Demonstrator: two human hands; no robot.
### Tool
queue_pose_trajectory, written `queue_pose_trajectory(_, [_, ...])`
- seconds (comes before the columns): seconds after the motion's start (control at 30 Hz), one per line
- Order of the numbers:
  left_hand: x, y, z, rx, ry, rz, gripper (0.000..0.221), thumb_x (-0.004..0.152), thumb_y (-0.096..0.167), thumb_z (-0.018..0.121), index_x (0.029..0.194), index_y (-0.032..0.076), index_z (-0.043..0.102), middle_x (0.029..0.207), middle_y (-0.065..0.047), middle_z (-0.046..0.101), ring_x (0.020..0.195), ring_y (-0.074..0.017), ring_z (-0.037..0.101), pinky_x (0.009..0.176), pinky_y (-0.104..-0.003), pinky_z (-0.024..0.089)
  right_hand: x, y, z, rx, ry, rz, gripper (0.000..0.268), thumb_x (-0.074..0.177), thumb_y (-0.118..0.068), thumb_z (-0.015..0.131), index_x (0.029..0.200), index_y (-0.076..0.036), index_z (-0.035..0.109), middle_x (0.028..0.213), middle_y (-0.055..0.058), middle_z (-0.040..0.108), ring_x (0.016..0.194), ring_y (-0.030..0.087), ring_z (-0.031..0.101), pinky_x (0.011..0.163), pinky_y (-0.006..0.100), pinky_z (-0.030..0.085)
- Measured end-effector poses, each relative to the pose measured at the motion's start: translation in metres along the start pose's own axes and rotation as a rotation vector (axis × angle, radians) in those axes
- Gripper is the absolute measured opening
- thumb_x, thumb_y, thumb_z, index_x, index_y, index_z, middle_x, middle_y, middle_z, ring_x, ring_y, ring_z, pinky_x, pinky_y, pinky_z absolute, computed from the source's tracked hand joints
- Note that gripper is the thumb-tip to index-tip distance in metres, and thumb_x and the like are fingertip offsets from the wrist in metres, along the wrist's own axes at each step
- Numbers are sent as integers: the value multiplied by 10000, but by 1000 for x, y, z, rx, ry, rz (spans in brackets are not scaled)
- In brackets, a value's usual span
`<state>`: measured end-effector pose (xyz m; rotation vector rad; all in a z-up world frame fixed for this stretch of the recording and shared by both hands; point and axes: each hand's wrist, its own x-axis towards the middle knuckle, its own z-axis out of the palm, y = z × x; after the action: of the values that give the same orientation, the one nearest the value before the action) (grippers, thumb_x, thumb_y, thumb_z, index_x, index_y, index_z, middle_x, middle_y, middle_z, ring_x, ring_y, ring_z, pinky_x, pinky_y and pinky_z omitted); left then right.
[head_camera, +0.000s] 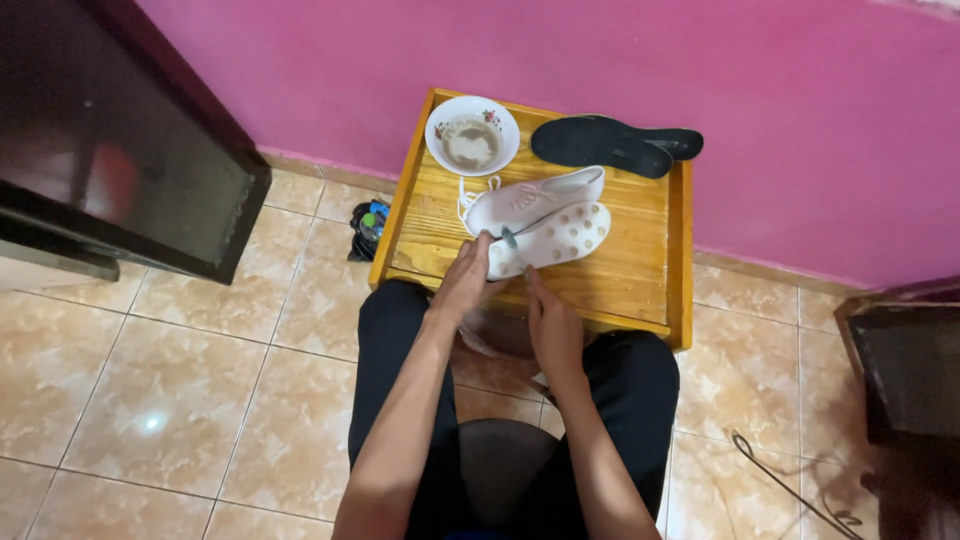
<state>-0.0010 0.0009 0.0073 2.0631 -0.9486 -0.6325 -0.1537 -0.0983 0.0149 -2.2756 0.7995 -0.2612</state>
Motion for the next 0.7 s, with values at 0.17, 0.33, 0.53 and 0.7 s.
queue_pose_trajectory(0.17, [1, -5, -1, -28, 3, -22, 549, 844, 246, 778, 1208, 110, 391, 1184, -213, 574, 1243, -390, 503, 1003, -510, 510, -29, -47, -33, 6, -20, 23, 404, 1088, -120, 491, 1483, -67, 552, 1390, 225, 611, 1243, 355, 622, 1043, 506, 524])
queue_pose_trajectory(0.33, [2, 1, -5, 45, 12, 35, 552, 845, 194, 782, 1221, 82, 393, 1177, -249, 574, 1235, -409, 499, 1008, -517, 493, -3, -14, -10, 58, -20, 13, 415, 1102, -122, 474, 1511, -81, 526, 1424, 204, 591, 1255, 316, 622, 1056, 494, 508])
queue_pose_trajectory(0.53, [-2, 4, -8, -29, 3, -6, 549, 844, 263, 788, 1197, 90, 404, 1189, -233, 591, 1236, -391, 488, 1023, -526, 473, -33, -45, -33, -34, -71, 91, 429, 1084, -145, 484, 1511, -141, 532, 1368, 137, 651, 1200, 286, 658, 997, 450, 556])
queue_pose_trajectory(0.7, [-5, 3, -3, -23, 4, -5, 519, 859, 217, 767, 1205, 99, 399, 1185, -231, 596, 1233, -395, 485, 1009, -524, 489, -13, -16, -4, 63, -14, 37, 475, 1080, -72, 481, 1554, -95, 470, 1327, 223, 667, 1155, 364, 670, 974, 470, 555])
